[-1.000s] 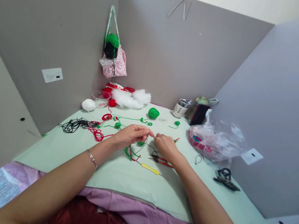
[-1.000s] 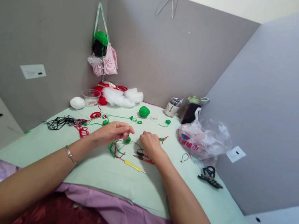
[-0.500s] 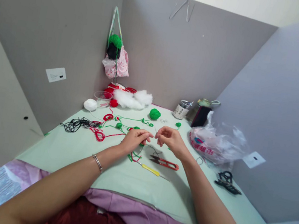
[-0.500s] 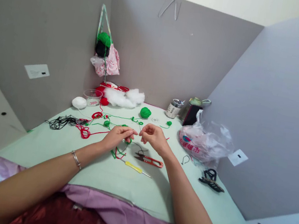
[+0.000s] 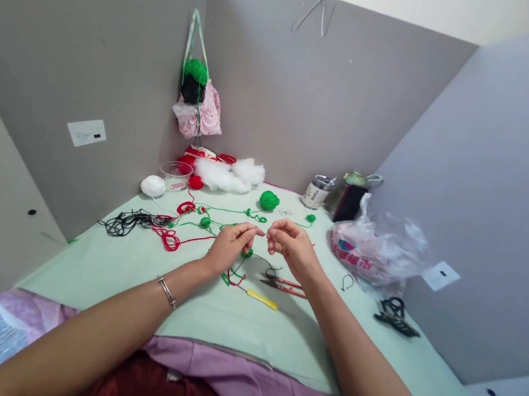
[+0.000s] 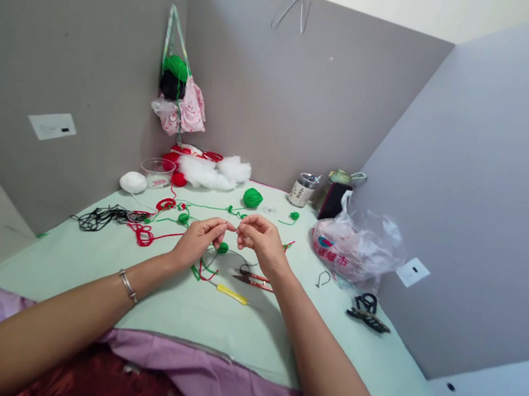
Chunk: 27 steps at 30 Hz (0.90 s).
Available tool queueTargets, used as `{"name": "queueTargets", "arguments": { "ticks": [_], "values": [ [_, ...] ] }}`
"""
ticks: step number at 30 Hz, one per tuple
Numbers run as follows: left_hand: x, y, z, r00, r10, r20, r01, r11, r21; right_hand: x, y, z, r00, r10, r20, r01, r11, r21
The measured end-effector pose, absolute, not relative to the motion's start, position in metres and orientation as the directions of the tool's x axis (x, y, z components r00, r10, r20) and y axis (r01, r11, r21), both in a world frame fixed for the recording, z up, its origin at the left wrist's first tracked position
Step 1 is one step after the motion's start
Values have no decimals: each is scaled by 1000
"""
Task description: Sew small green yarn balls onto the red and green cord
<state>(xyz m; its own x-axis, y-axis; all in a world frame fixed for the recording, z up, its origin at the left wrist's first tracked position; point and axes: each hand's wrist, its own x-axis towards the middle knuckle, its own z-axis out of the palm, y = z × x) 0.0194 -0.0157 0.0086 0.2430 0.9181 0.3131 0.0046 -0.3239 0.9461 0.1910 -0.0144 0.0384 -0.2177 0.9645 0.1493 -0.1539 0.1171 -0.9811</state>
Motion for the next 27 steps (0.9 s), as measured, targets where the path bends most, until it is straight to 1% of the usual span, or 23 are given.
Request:
{"name": "queueTargets", "arguments": {
  "ticks": [3,5,8,12,16,20,24,27],
  "values": [
    [20,-20,9,204,910,360,58,-378,924,187,-15,35,-200,969,148,-207,106,-973],
    [21,-21,7,213,902,375,69,-397,915,184,-15,34,-161,970,180,-197,147,-969],
    [21,-21,2,257,878,404,97,-440,893,180,-17,33,-89,963,256,-149,241,-959],
    [21,-21,-2,294,855,427,185,-489,852,176,-20,35,-18,943,332,-86,329,-940],
    [22,-22,-2,300,843,446,220,-516,828,174,-23,37,-7,928,373,21,373,-927],
    [22,-21,-3,291,838,461,211,-526,824,175,-24,40,-7,921,389,74,389,-918],
    [21,-21,-2,282,834,474,201,-534,821,178,-26,46,36,903,428,33,427,-903],
    [21,-21,-1,270,840,471,209,-529,823,180,-28,50,-4,901,434,-27,433,-901]
  ]
}}
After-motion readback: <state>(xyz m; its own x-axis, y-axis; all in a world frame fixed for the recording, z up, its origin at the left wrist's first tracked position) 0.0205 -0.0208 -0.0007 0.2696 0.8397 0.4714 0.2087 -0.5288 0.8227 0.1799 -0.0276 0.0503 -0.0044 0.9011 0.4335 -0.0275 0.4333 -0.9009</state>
